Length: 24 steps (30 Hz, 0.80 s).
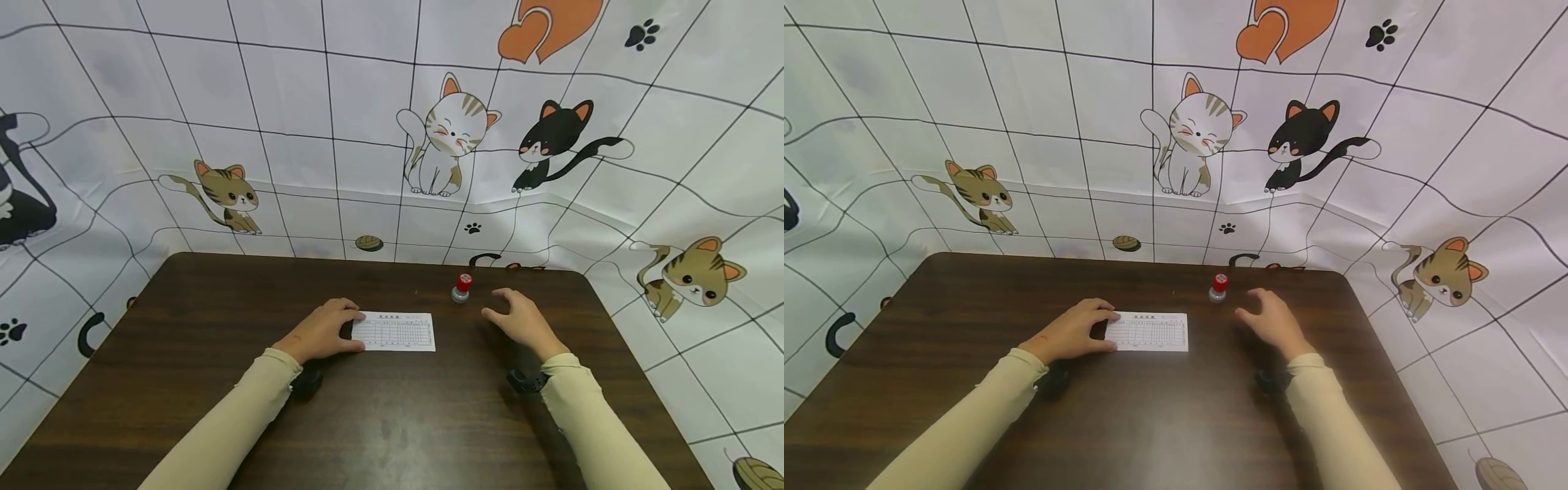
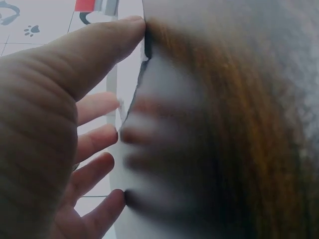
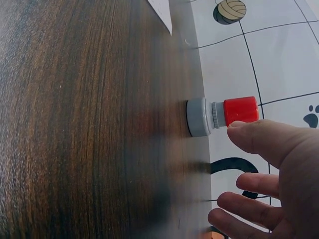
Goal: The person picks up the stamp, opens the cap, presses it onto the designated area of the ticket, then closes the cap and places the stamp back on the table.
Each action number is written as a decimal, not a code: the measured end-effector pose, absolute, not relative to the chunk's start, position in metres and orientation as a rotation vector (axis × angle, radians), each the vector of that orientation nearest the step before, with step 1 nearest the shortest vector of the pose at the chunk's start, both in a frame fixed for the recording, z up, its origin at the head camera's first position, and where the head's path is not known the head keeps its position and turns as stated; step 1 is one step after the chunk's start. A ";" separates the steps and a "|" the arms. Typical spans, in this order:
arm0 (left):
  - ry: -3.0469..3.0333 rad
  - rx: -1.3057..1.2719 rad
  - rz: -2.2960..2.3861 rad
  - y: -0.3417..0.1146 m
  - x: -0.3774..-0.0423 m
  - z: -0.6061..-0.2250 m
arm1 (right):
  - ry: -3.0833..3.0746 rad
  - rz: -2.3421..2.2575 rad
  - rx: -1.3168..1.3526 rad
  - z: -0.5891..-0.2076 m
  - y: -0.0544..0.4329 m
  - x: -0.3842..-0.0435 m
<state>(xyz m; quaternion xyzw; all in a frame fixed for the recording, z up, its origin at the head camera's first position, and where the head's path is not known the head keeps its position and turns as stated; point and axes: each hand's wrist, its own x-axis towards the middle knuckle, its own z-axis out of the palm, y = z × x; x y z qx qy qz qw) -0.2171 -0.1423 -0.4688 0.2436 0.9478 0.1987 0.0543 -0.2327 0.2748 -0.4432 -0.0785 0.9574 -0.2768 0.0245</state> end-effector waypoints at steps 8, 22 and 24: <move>2.872 0.696 0.744 -0.147 -0.217 -0.455 | 2.958 -0.889 -0.248 -0.445 0.274 -0.236; 2.859 0.651 0.746 -0.140 -0.224 -0.448 | 2.930 -1.170 -0.222 -0.459 0.254 -0.257; 2.858 0.651 0.746 -0.138 -0.224 -0.449 | 2.931 -1.196 -0.220 -0.460 0.251 -0.260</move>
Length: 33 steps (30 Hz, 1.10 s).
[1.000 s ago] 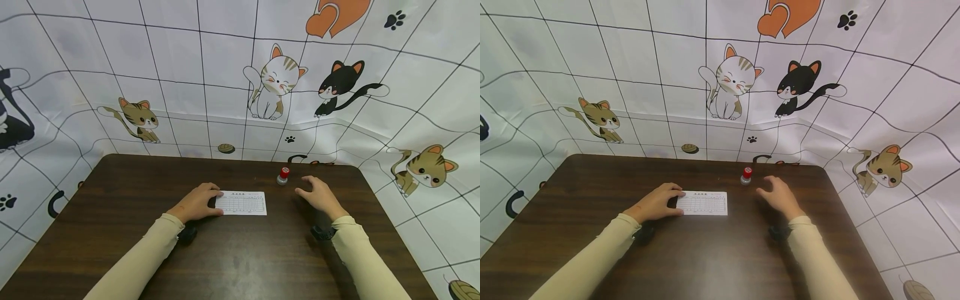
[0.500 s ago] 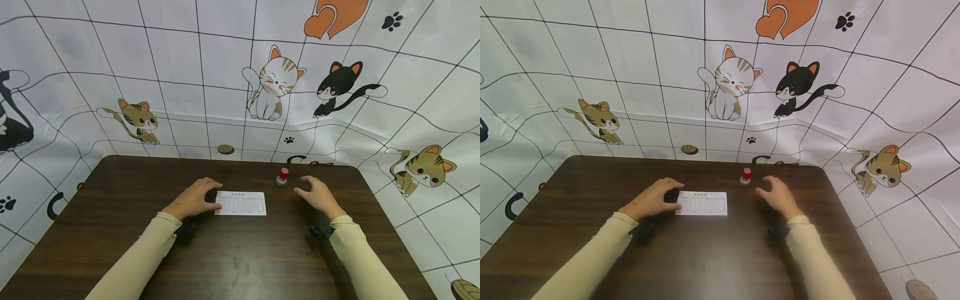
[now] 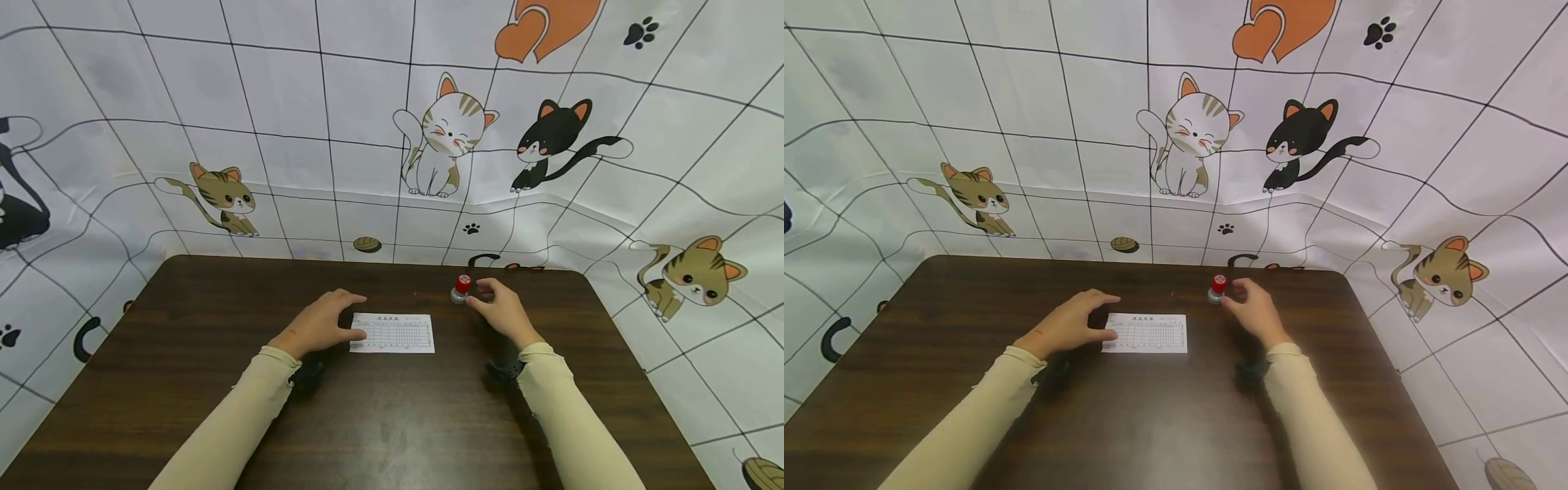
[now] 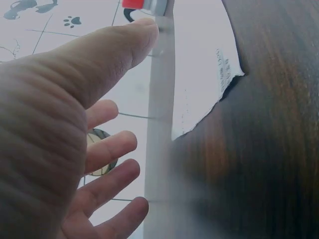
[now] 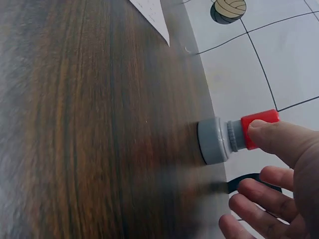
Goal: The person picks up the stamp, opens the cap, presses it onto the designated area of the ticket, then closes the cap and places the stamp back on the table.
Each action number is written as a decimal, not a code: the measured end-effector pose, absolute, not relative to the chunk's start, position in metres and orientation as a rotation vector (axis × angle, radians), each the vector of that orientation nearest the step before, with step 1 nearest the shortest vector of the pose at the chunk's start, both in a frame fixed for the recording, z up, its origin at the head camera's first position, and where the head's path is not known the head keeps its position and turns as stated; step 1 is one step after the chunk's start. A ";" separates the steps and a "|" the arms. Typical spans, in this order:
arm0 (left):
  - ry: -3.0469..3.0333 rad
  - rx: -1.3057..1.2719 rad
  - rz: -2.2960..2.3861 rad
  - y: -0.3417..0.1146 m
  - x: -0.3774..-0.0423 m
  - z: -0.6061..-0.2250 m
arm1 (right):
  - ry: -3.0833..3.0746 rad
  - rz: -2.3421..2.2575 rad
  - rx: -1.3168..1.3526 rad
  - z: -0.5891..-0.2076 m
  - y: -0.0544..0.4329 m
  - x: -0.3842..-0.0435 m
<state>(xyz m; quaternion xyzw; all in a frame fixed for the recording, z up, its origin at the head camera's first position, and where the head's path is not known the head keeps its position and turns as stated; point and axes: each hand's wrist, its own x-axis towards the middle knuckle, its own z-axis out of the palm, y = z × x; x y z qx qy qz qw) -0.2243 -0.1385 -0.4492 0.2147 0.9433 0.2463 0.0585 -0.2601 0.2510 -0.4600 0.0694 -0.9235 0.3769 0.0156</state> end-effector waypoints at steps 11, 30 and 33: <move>2.849 0.661 0.756 -0.133 -0.225 -0.455 | -2.796 1.255 0.158 -0.470 0.238 -0.272; 2.848 0.656 0.783 -0.127 -0.229 -0.457 | -2.707 1.225 0.171 -0.469 0.227 -0.276; 2.847 0.650 0.797 -0.127 -0.229 -0.457 | -2.707 1.215 0.161 -0.469 0.226 -0.275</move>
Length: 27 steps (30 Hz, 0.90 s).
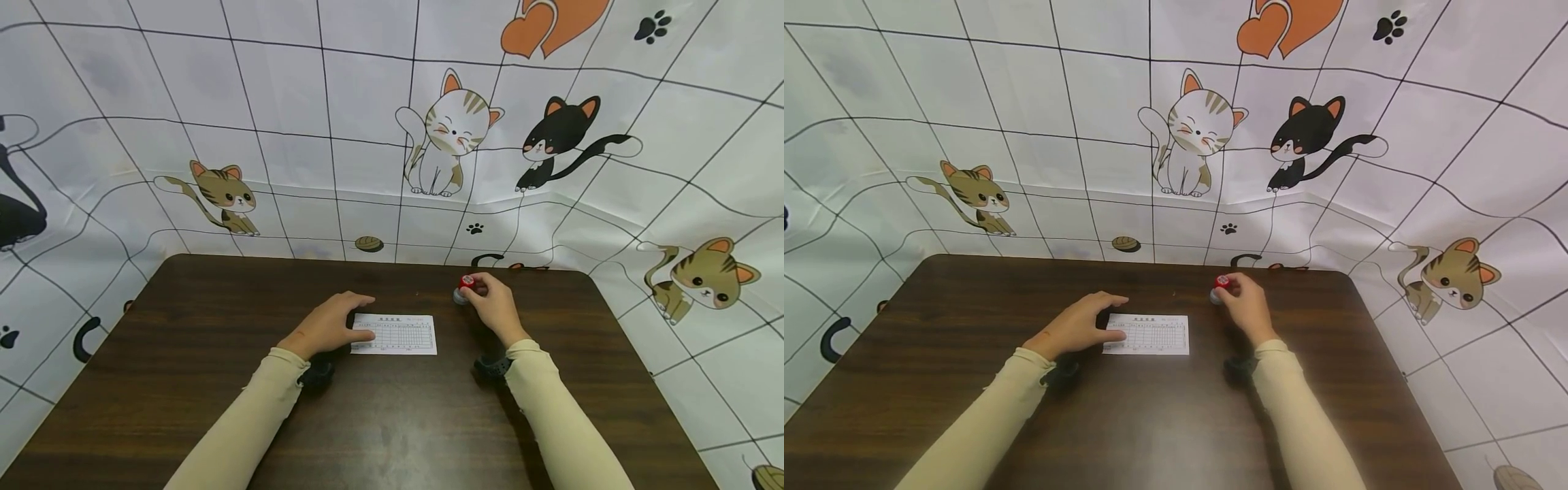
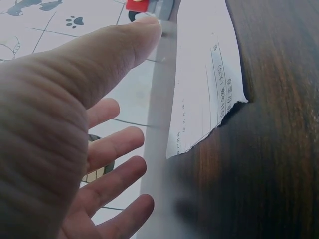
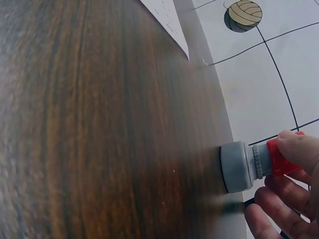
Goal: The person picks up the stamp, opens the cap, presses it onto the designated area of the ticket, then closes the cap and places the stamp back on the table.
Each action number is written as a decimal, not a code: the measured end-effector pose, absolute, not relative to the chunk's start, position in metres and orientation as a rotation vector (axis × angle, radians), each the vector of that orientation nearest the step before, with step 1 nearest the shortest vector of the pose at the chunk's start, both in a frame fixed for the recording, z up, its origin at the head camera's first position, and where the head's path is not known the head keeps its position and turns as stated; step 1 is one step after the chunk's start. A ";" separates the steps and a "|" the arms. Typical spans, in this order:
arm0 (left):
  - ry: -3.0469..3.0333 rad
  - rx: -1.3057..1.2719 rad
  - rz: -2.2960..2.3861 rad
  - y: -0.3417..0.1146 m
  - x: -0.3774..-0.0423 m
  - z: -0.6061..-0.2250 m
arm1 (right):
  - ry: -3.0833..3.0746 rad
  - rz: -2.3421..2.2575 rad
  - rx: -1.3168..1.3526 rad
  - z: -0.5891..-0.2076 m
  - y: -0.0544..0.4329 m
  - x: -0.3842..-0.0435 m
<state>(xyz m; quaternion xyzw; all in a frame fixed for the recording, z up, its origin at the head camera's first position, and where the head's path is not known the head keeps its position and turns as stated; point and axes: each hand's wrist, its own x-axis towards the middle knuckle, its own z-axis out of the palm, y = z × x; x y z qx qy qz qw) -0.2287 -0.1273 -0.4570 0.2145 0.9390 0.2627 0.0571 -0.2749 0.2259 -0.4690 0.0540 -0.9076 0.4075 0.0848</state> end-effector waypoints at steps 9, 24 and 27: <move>2.847 0.647 0.847 -0.128 -0.225 -0.455 | -2.647 1.232 0.137 -0.468 0.225 -0.268; 2.878 0.666 0.912 -0.129 -0.219 -0.438 | -2.479 1.317 0.154 -0.465 0.222 -0.247; 2.880 0.656 0.913 -0.130 -0.216 -0.435 | -2.445 1.344 0.172 -0.464 0.220 -0.243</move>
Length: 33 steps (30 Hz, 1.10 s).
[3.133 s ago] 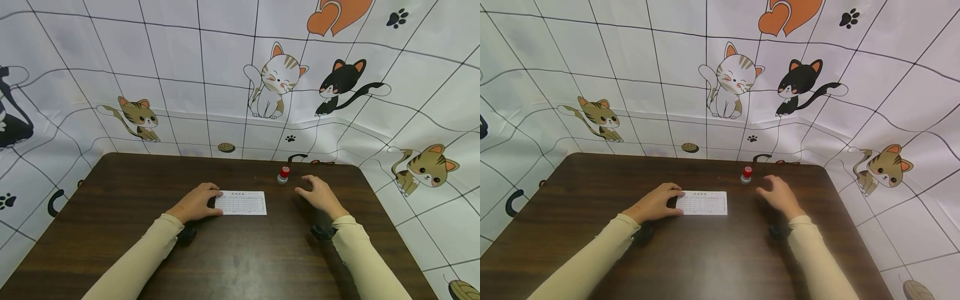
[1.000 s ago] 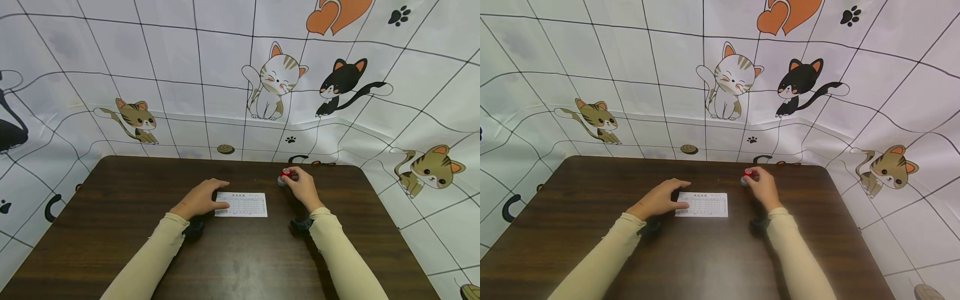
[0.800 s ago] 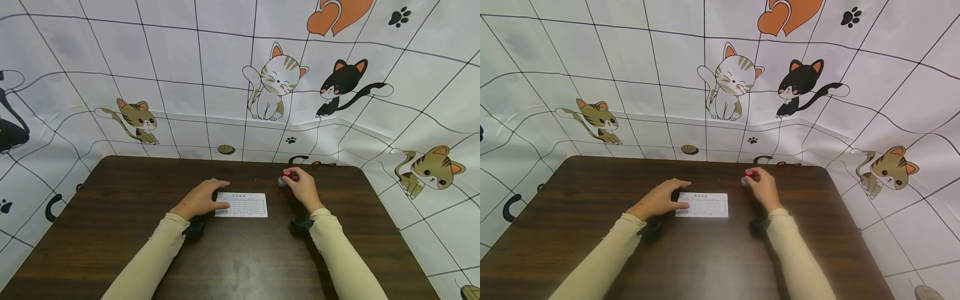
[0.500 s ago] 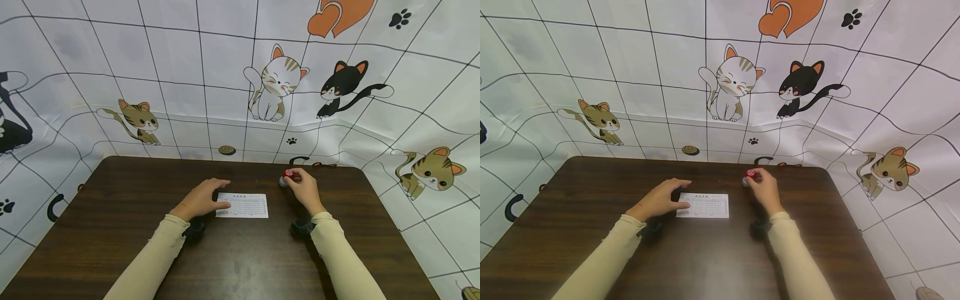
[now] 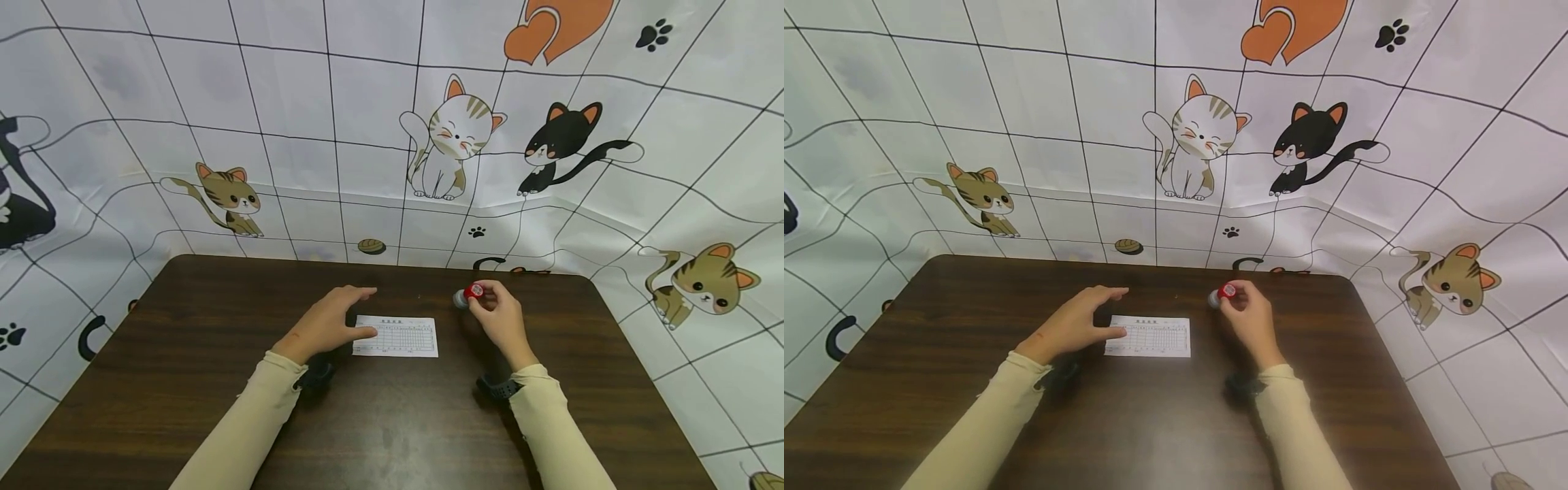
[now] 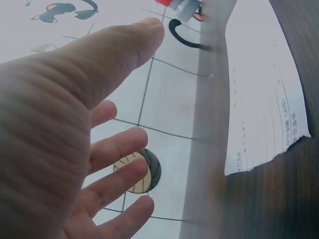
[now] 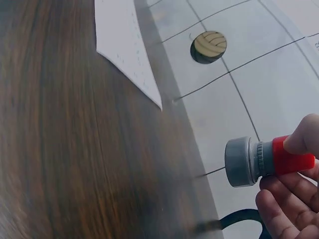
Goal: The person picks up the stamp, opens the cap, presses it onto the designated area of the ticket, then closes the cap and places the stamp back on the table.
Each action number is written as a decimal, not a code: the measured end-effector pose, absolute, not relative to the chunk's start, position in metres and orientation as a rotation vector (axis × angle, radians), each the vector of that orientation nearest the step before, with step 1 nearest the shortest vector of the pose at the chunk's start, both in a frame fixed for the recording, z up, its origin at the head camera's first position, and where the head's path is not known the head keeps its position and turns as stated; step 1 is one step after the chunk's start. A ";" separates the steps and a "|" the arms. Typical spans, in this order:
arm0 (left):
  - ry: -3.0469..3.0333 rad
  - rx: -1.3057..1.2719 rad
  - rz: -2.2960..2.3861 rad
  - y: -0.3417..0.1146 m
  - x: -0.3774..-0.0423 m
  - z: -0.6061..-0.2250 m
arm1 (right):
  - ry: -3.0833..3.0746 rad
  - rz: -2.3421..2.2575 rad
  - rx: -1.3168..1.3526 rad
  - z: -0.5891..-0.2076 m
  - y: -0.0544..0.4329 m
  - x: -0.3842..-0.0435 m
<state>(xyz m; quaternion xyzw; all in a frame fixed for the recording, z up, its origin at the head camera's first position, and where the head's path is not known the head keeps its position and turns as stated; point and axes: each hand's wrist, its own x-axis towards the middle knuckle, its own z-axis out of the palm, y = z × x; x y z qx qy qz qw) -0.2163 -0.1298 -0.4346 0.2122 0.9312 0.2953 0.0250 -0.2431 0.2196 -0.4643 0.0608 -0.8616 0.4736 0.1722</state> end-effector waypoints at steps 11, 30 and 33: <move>2.867 0.711 0.945 -0.126 -0.209 -0.430 | -2.397 1.454 0.228 -0.458 0.204 -0.233; 2.937 0.839 0.887 -0.117 -0.202 -0.424 | -2.394 1.534 0.431 -0.454 0.177 -0.223; 2.940 0.856 0.863 -0.114 -0.202 -0.425 | -2.408 1.553 0.460 -0.455 0.174 -0.222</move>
